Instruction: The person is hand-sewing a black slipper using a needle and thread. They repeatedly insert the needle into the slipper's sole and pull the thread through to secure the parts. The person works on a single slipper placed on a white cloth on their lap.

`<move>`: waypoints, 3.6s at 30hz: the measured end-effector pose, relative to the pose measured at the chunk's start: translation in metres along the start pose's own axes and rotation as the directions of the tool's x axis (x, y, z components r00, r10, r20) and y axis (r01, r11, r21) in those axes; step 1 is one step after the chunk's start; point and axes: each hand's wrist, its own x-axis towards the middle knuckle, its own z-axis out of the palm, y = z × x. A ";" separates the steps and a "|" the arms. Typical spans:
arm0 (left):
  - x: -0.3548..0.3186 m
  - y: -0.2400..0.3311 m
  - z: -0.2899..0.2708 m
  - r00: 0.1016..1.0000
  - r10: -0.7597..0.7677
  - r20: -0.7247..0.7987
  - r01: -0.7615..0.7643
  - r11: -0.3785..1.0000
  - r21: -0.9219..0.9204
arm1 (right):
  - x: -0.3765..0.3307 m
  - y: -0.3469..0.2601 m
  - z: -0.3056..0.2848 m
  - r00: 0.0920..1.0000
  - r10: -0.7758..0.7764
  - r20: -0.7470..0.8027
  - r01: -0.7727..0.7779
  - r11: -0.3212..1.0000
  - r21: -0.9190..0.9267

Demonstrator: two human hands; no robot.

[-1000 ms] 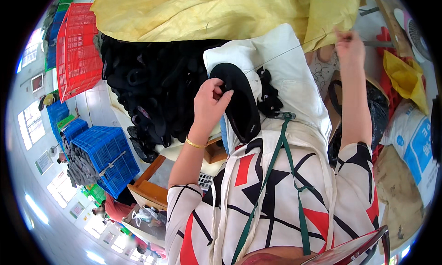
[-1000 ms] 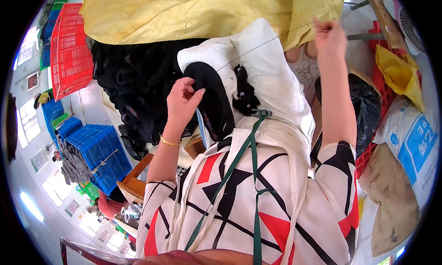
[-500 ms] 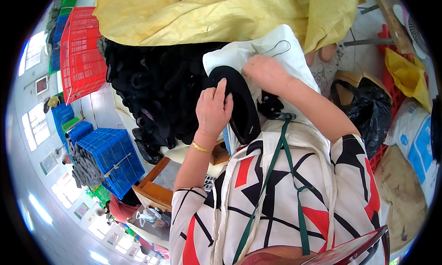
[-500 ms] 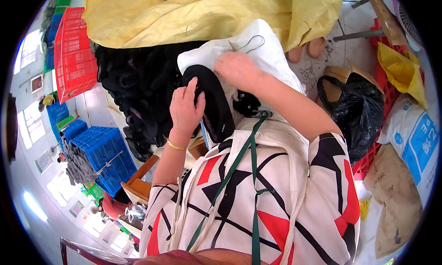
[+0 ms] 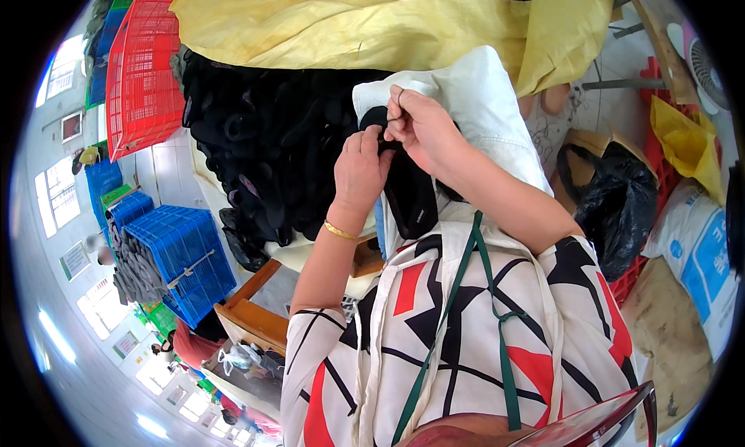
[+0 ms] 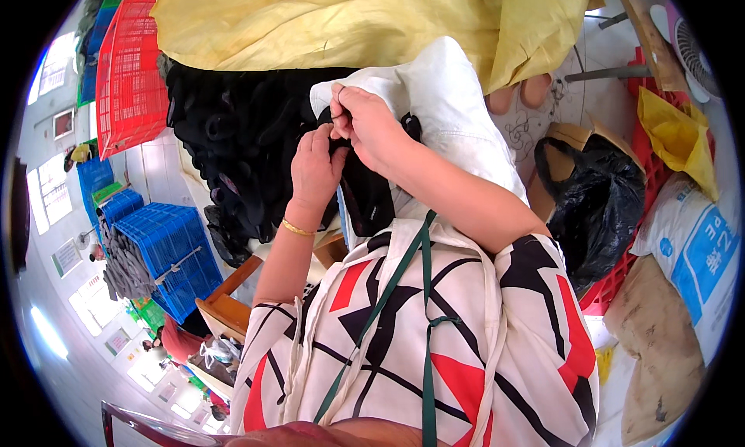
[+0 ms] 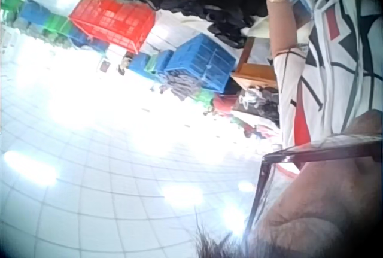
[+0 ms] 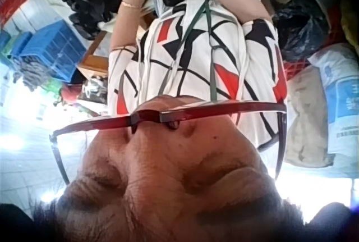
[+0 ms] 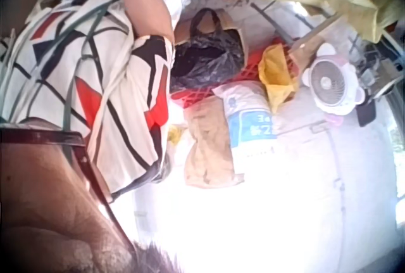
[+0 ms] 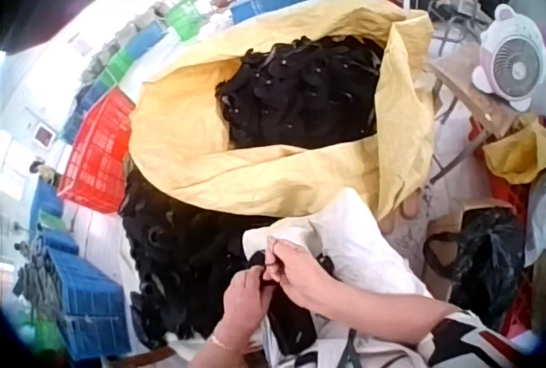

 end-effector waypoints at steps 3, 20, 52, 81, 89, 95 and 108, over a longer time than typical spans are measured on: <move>-0.004 -0.011 0.005 0.997 0.072 0.041 -0.075 0.996 0.051 | -0.022 0.002 0.005 0.999 -0.030 0.035 0.031 0.999 -0.029; 0.008 0.027 0.015 0.911 0.047 0.411 0.235 0.759 -0.608 | -0.088 -0.035 -0.071 0.719 -0.637 0.278 0.482 0.169 -0.860; -0.009 0.029 0.023 0.660 -0.133 0.739 0.715 0.411 -0.565 | -0.083 -0.006 -0.083 0.907 -0.238 0.347 0.243 -0.377 -0.894; -0.016 0.015 0.038 0.510 -0.077 0.857 0.821 -0.253 -0.512 | -0.168 -0.115 -0.315 0.357 -0.291 -0.887 0.542 0.838 -0.057; 0.000 0.035 0.029 0.997 0.048 0.060 -0.010 0.856 -0.517 | -0.158 -0.108 -0.288 0.410 -0.330 -0.850 0.525 0.848 -0.076; -0.002 0.037 0.051 0.922 -0.158 0.353 0.364 0.663 -0.654 | -0.171 -0.122 -0.307 0.484 -0.368 -0.794 0.519 0.851 -0.079; 0.001 0.041 0.056 0.893 -0.155 0.422 0.415 0.645 -0.641 | -0.191 -0.175 -0.335 -0.029 -0.746 -0.665 0.554 0.542 -0.632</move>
